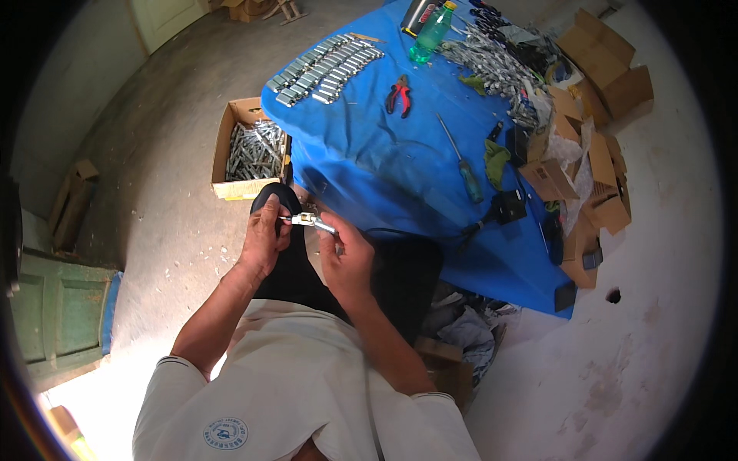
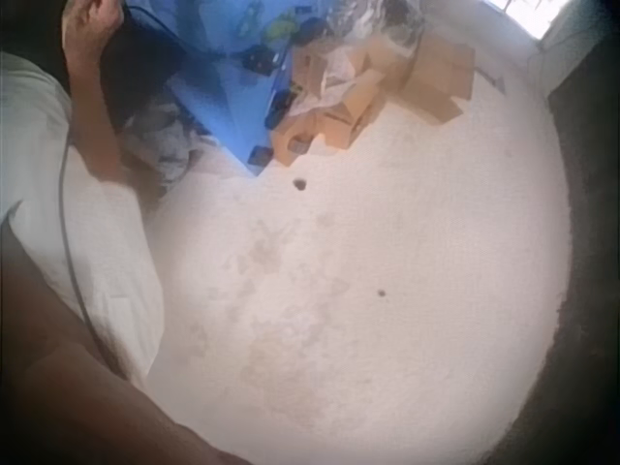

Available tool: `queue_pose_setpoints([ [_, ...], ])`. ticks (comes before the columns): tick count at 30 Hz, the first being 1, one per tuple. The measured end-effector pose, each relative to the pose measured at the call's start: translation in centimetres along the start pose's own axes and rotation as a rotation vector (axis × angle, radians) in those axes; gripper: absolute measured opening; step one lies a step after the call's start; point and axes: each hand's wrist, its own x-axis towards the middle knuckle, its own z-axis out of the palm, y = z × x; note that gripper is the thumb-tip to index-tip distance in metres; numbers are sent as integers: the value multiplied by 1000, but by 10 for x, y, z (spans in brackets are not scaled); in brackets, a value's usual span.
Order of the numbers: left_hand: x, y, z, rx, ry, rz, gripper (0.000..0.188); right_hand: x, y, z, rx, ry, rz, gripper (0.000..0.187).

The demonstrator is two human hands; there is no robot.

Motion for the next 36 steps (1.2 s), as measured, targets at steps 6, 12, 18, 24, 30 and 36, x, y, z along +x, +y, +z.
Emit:
queue_pose_setpoints([
  [6, -2, -2, 4, -9, 24, 45, 43, 5, 2, -6, -121, -28, -38, 25],
  [12, -5, -2, 11, 86, 28, 73, 43, 17, -7, -27, -427, -232, -171, 28],
  [18, -10, 9, 13, 193, -122, -36, 40, 23, -14, -45, -375, -302, -148, 25],
  [24, -7, 0, 1, 122, -182, -135, 34, 15, -14, -46, -281, -325, -37, 21],
  [30, -4, -8, -3, 43, -173, -221, 32, 12, -11, -45, -322, -312, -80, 23],
  [36, -4, -10, -8, 10, -165, -248, 32, 13, -11, -43, -382, -325, -117, 27],
])
